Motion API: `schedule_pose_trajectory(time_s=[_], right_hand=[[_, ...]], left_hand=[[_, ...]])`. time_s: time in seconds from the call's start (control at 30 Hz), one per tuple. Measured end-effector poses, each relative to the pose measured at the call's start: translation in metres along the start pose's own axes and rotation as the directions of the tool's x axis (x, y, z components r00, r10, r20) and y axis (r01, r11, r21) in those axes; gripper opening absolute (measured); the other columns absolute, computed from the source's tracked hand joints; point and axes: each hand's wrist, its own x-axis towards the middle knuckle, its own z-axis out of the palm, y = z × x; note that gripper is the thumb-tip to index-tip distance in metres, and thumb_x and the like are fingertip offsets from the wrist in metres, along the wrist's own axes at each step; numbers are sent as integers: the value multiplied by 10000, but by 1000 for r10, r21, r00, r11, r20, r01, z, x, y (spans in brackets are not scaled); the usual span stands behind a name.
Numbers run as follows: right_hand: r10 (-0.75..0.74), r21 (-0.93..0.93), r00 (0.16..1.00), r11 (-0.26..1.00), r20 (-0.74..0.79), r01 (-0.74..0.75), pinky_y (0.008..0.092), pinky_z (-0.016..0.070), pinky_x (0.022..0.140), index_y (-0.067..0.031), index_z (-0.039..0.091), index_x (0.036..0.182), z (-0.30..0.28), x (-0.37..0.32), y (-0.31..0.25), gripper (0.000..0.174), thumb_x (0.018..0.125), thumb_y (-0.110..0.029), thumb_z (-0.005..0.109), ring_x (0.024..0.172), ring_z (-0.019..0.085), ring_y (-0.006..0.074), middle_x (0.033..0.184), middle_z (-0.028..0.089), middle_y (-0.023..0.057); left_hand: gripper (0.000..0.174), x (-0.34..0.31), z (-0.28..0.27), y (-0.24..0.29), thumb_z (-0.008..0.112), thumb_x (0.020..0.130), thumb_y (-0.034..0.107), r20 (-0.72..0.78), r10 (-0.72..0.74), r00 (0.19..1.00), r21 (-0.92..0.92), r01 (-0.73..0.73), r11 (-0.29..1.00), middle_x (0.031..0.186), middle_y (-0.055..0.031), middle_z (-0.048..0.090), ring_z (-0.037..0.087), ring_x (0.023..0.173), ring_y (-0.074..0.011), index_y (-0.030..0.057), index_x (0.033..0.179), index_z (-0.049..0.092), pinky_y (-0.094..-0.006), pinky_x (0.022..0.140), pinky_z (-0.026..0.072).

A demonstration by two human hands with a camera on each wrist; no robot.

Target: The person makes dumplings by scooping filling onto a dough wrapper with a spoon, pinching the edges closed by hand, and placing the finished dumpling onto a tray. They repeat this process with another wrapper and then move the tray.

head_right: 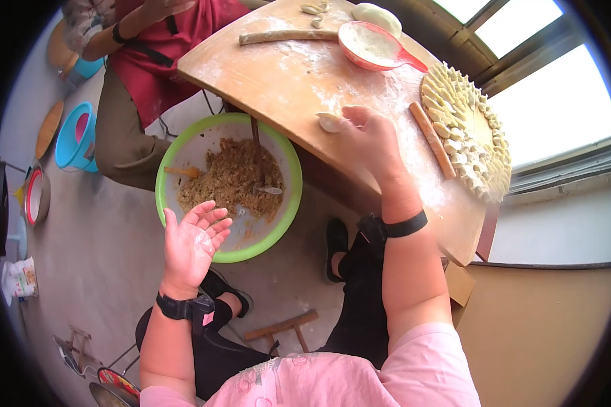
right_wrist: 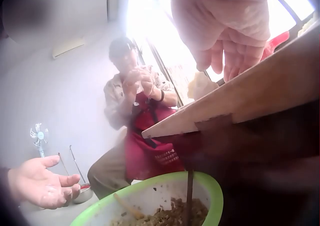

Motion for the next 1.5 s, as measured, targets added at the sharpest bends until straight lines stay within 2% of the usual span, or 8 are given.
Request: schedule_pose_trajectory(time_s=[0.07, 0.17, 0.23, 0.57, 0.73, 0.83, 1.13, 1.5], right_hand=[[-188, -118, 981, 976, -42, 182, 370, 554, 799, 16, 718, 1097, 3, -4, -18, 356, 860, -248, 737, 850, 704, 255, 955, 715, 151], [-273, -202, 956, 948, -110, 247, 450, 543, 758, -21, 719, 923, 12, -5, -23, 215, 837, -217, 718, 852, 675, 391, 941, 680, 216], [-287, -218, 952, 941, -106, 259, 478, 529, 734, -40, 687, 835, 14, -3, -22, 169, 821, -209, 686, 818, 653, 414, 886, 658, 216], [-264, -201, 960, 949, -95, 241, 468, 527, 775, -36, 695, 851, -9, -5, -22, 182, 859, -215, 661, 851, 658, 379, 896, 658, 180], [-225, -143, 949, 970, -218, 197, 432, 526, 751, -38, 720, 901, -102, -12, -21, 174, 867, -204, 679, 848, 668, 354, 903, 687, 157], [-159, -317, 972, 943, -170, 99, 448, 524, 801, -41, 735, 905, -174, -8, -5, 193, 855, -223, 690, 891, 673, 351, 921, 699, 162], [105, -602, 973, 770, -206, -210, 409, 525, 806, -72, 743, 919, -361, 31, 160, 223, 837, -278, 733, 897, 685, 308, 940, 726, 133], [161, -574, 967, 781, -196, -246, 388, 531, 822, -57, 747, 987, -367, 49, 250, 192, 872, -185, 662, 907, 692, 311, 957, 729, 159]], left_hand=[[800, 0, 2, -2, 320, 998, 693, 3, 1, 1000, -19, -1, 1000, 1227, -187, 625, 625, 1102, -317, -14, 1311, 522, -419, 970, 512], [779, 4, 4, -9, 334, 997, 687, 51, -11, 999, -27, 12, 1000, 1207, -183, 641, 634, 1094, -316, 1, 1299, 549, -424, 969, 516], [763, 5, 6, -13, 345, 996, 684, 38, -30, 999, -11, 30, 999, 1194, -169, 648, 640, 1079, -310, 14, 1294, 557, -428, 958, 523], [704, 5, 37, -20, 406, 987, 677, -81, -48, 996, 89, 55, 994, 1089, -111, 658, 632, 984, -249, 34, 1209, 589, -393, 909, 516], [705, 11, 57, -29, 372, 1000, 672, -64, -68, 996, 139, 76, 987, 1088, -101, 659, 623, 978, -240, 36, 1203, 598, -379, 907, 507], [700, 24, 66, -42, 376, 1000, 671, -46, -97, 994, 165, 103, 981, 1078, -101, 660, 622, 972, -237, 38, 1192, 602, -377, 900, 508], [675, 59, 92, -79, 425, 986, 670, -149, -153, 977, 233, 185, 955, 1012, -107, 654, 627, 907, -234, 38, 1132, 615, -360, 816, 529], [696, 92, 90, -108, 438, 975, 680, -188, -213, 959, 278, 260, 925, 1011, -119, 647, 625, 905, -243, 23, 1145, 597, -358, 806, 519]])
